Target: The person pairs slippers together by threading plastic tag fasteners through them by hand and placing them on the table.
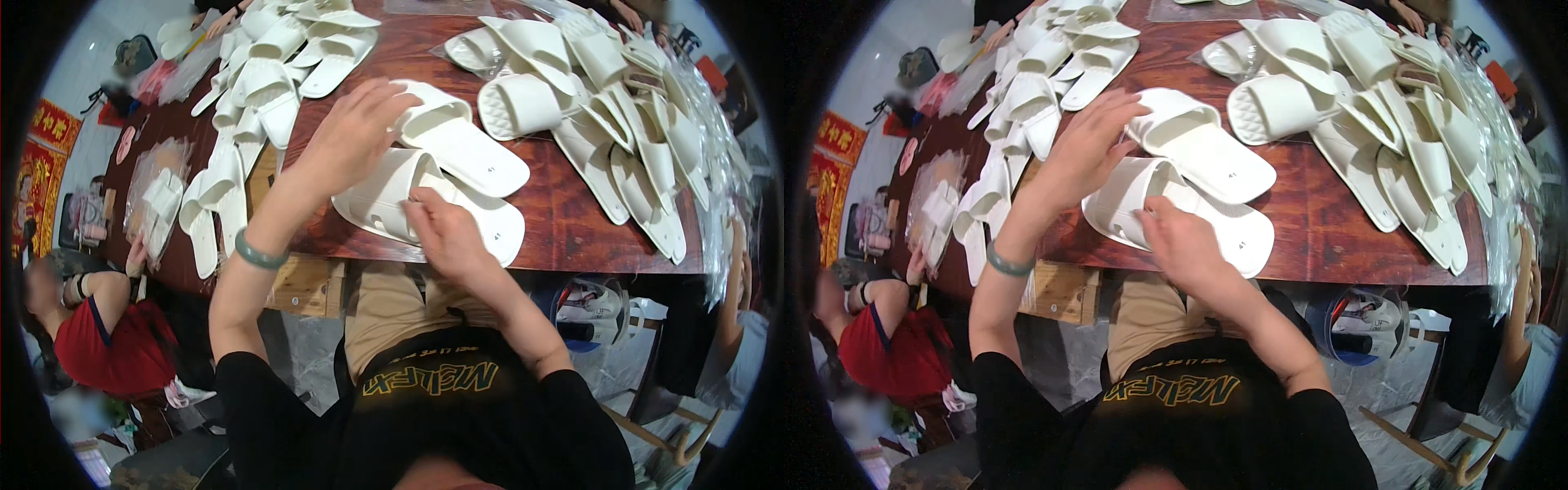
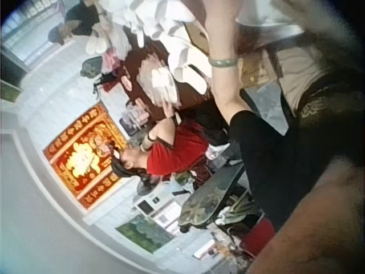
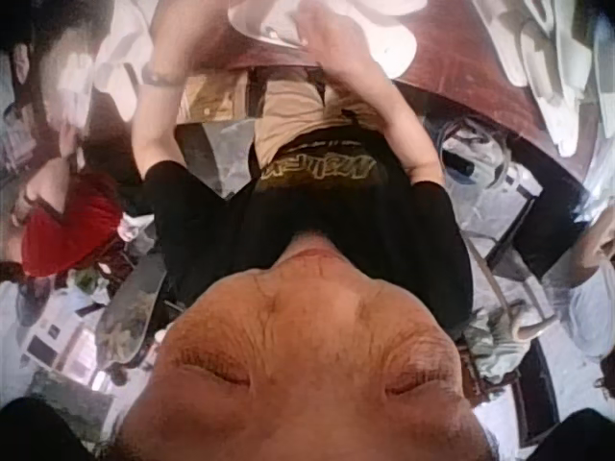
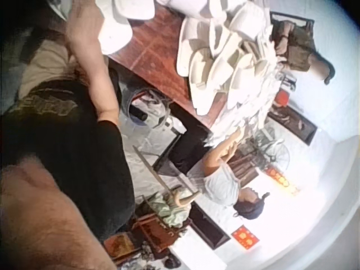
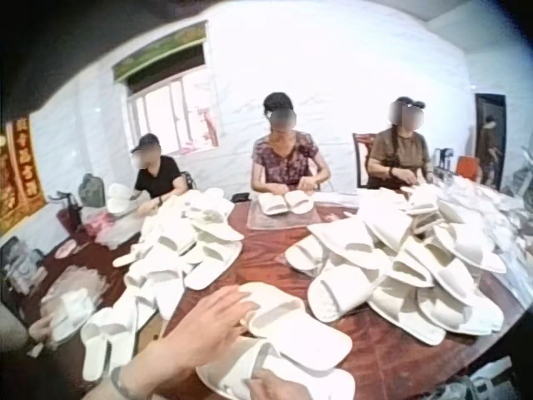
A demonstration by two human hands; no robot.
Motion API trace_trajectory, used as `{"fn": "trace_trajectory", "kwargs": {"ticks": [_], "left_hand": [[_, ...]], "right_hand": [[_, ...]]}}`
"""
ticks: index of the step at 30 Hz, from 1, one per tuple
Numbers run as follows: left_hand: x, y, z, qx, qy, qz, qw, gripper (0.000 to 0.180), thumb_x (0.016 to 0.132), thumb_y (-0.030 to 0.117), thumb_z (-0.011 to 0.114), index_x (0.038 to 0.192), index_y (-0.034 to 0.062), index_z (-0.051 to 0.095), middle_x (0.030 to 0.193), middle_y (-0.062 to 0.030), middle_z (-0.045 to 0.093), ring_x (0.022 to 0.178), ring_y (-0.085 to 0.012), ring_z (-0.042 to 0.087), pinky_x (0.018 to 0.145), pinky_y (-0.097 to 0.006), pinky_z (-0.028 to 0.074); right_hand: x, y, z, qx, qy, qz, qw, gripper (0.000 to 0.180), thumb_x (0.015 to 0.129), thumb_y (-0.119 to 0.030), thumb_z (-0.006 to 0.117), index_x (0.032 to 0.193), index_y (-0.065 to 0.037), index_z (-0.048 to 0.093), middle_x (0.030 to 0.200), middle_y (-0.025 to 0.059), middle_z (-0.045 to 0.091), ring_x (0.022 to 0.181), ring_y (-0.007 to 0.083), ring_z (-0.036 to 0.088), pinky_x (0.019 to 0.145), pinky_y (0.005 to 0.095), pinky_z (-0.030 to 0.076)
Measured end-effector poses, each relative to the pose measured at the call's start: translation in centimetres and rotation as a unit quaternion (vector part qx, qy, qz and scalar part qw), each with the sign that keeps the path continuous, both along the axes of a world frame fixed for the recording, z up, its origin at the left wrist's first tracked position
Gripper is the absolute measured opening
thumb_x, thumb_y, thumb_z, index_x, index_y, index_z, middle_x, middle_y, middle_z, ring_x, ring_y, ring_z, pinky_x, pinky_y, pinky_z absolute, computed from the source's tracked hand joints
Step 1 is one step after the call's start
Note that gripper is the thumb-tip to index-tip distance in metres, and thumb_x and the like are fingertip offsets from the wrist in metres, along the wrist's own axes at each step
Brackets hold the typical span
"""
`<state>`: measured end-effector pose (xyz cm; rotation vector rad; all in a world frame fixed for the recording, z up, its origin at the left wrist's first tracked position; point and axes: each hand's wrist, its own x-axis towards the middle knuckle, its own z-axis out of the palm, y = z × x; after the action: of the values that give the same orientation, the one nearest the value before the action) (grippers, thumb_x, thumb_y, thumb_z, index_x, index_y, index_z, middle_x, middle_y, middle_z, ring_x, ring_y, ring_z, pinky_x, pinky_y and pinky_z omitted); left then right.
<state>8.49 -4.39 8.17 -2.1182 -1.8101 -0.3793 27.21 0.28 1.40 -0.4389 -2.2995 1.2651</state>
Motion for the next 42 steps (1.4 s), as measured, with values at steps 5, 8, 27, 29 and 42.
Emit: {"fn": "trace_trajectory", "kwargs": {"ticks": [5,8,27,29,42], "left_hand": [[3.9,-6.5,-1.8,-0.018,-0.211,0.094,0.973,0.053,0.077,0.031,0.065,0.118,0.0013,0.047,0.115,-0.0191,0.051,0.111,-0.0363,0.046,0.089,-0.045,0.04],[6.1,-6.5,-5.1,0.059,-0.174,0.161,0.97,0.065,0.071,0.032,0.069,0.123,0.0022,0.045,0.121,-0.0214,0.046,0.114,-0.0395,0.042,0.09,-0.047,0.038],[7.4,-9.9,-3.6,-0.071,-0.557,0.021,0.827,0.02,0.088,0.011,0.05,0.099,-0.0015,0.06,0.073,-0.0131,0.063,0.065,-0.0211,0.062,0.061,-0.029,0.048],[7.7,-10.1,-3.8,-0.08,-0.416,0.038,0.905,0.019,0.088,0.009,0.052,0.101,-0.0035,0.061,0.073,-0.0045,0.063,0.068,-0.0097,0.058,0.062,-0.024,0.047],[-8.3,-5.8,-6.7,0.029,-0.515,0.22,0.828,0.034,0.092,0.022,0.049,0.112,-0.0052,0.057,0.097,-0.008,0.064,0.092,-0.013,0.058,0.081,-0.025,0.045]], "right_hand": [[2.8,1.2,1.1,-0.246,-0.003,-0.016,0.969,0.025,0.096,-0.02,0.041,0.091,-0.002,0.058,0.059,-0.0057,0.041,0.052,0.0013,0.033,0.048,0.0171,0.028],[3.9,1.6,2.4,-0.362,0.015,-0.017,0.932,0.026,0.096,-0.022,0.042,0.09,-0.001,0.057,0.057,-0.0072,0.035,0.048,0.001,0.028,0.042,0.0182,0.02],[5.7,1.1,5.0,0.061,0.066,-0.039,0.995,0.014,0.091,-0.006,0.05,0.099,0.001,0.06,0.062,0.0041,0.054,0.048,0.007,0.044,0.047,0.0222,0.036],[5.7,1.1,4.8,0.129,0.077,-0.014,0.989,0.013,0.088,-0.002,0.052,0.099,0.001,0.06,0.061,0.0069,0.053,0.047,0.0106,0.046,0.046,0.0245,0.037],[6.5,5.3,1.3,0.418,0.05,0.138,0.897,0.036,0.071,0.004,0.062,0.106,0.003,0.054,0.06,0.0057,0.048,0.049,0.0169,0.052,0.043,0.03,0.04]]}}
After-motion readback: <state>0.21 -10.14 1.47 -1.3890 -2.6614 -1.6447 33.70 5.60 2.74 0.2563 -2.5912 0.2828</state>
